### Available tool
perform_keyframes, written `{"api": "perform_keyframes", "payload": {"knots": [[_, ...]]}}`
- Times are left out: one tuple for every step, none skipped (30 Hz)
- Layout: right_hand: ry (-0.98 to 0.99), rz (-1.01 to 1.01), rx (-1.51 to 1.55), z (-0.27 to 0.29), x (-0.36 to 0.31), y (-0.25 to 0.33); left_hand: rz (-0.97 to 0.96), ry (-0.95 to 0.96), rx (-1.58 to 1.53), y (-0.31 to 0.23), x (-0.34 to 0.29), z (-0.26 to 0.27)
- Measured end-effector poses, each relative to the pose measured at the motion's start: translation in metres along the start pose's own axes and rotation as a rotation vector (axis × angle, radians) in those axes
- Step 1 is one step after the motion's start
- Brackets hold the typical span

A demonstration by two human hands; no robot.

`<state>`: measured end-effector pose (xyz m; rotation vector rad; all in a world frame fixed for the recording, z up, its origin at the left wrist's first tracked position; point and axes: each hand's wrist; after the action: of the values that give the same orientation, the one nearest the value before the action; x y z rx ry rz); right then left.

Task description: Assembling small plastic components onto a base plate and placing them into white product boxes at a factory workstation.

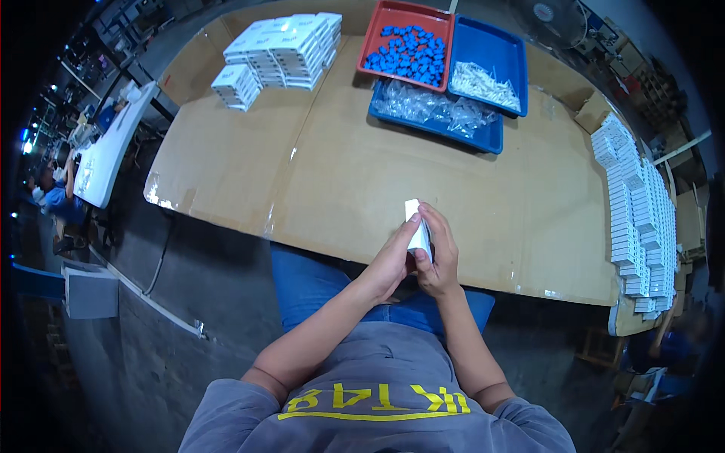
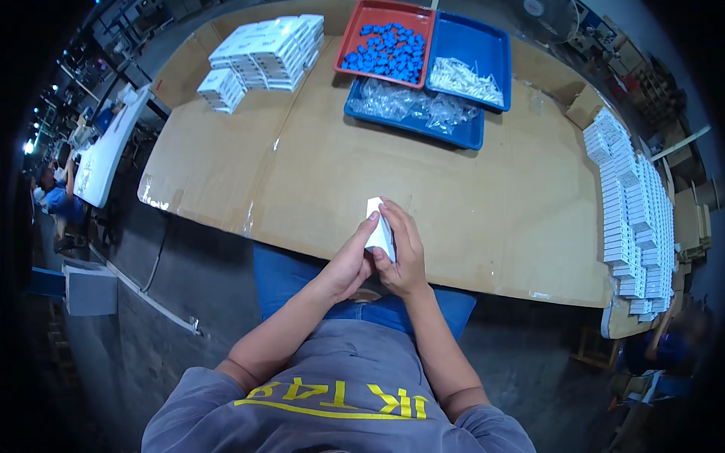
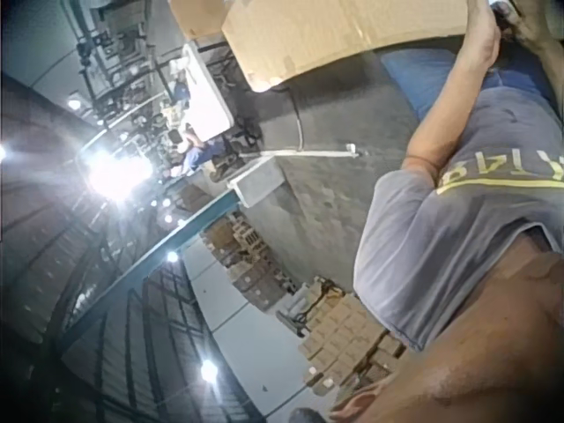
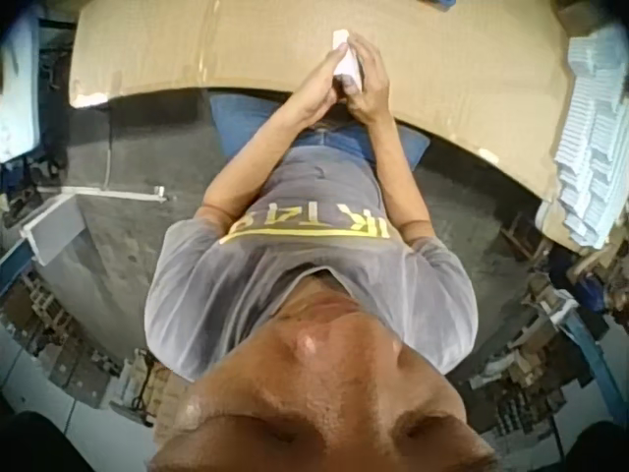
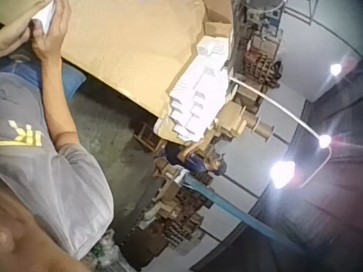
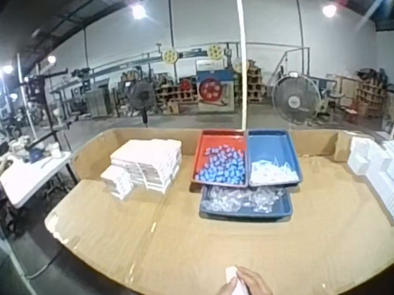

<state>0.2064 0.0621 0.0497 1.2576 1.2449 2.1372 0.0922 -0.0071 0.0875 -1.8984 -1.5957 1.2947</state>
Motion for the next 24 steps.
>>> {"api": "perform_keyframes", "payload": {"knots": [[-0.024, 0.019, -0.021, -0.002, -0.002, -0.002, 0.000, 0.004, 0.014, 0.004, 0.001, 0.001], [-0.048, 0.039, -0.042, -0.004, -0.005, -0.005, 0.001, 0.008, 0.029, 0.008, 0.002, 0.004], [-0.041, 0.025, -0.043, -0.006, -0.007, -0.008, 0.012, 0.003, 0.019, 0.012, 0.004, 0.007], [-0.048, 0.056, -0.050, -0.007, -0.010, -0.012, -0.011, 0.004, 0.084, 0.018, 0.006, 0.011], [-0.055, 0.089, -0.058, -0.008, -0.013, -0.014, -0.035, 0.005, 0.151, 0.022, 0.008, 0.013], [-0.051, 0.079, -0.057, -0.009, -0.014, -0.017, -0.027, 0.002, 0.146, 0.019, 0.007, 0.013], [-0.068, 0.095, -0.066, -0.010, -0.015, -0.018, -0.025, 0.028, 0.171, 0.014, 0.003, 0.011], [-0.086, 0.112, -0.075, -0.011, -0.015, -0.020, -0.023, 0.054, 0.197, 0.010, 0.001, 0.010], [-0.086, 0.106, -0.075, -0.013, -0.013, -0.019, -0.017, 0.053, 0.195, 0.007, -0.001, 0.009], [-0.098, 0.108, -0.047, -0.014, -0.011, -0.018, -0.021, 0.042, 0.225, 0.005, -0.001, 0.009], [-0.110, 0.111, -0.019, -0.014, -0.009, -0.018, -0.025, 0.031, 0.256, 0.004, -0.001, 0.009], [-0.112, 0.104, -0.020, -0.015, -0.009, -0.019, -0.018, 0.032, 0.255, 0.004, -0.001, 0.009], [-0.117, 0.108, 0.005, -0.016, -0.009, -0.020, -0.031, 0.032, 0.269, 0.004, -0.001, 0.010], [-0.121, 0.111, 0.029, -0.017, -0.010, -0.021, -0.043, 0.033, 0.282, 0.005, 0.000, 0.010], [-0.121, 0.106, 0.029, -0.016, -0.010, -0.022, -0.038, 0.032, 0.280, 0.007, 0.001, 0.010], [-0.091, 0.113, -0.006, -0.014, -0.011, -0.023, -0.060, 0.023, 0.239, 0.012, 0.002, 0.011], [-0.060, 0.120, -0.041, -0.013, -0.012, -0.023, -0.082, 0.013, 0.198, 0.016, 0.003, 0.011], [-0.060, 0.118, -0.040, -0.014, -0.014, -0.025, -0.080, 0.012, 0.198, 0.020, 0.005, 0.011], [-0.085, 0.130, -0.054, -0.015, -0.015, -0.026, -0.093, 0.003, 0.214, 0.024, 0.007, 0.012], [-0.109, 0.142, -0.067, -0.016, -0.017, -0.028, -0.107, -0.007, 0.229, 0.026, 0.008, 0.013], [-0.110, 0.136, -0.068, -0.015, -0.018, -0.029, -0.101, -0.006, 0.228, 0.024, 0.007, 0.013], [-0.095, 0.135, -0.074, -0.014, -0.019, -0.031, -0.053, 0.009, 0.231, 0.019, 0.005, 0.012], [-0.081, 0.134, -0.080, -0.013, -0.020, -0.032, -0.005, 0.025, 0.235, 0.015, 0.003, 0.011], [-0.081, 0.132, -0.077, -0.013, -0.020, -0.032, -0.003, 0.022, 0.236, 0.015, 0.002, 0.010]]}}
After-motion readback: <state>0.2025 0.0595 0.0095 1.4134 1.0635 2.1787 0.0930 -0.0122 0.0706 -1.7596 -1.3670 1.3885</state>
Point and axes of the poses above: each hand's wrist, its own x-axis towards the middle knuckle, its own z-axis out of the back of the hand, y = z × x, and after that the axes turned 9 degrees about x, right-handed
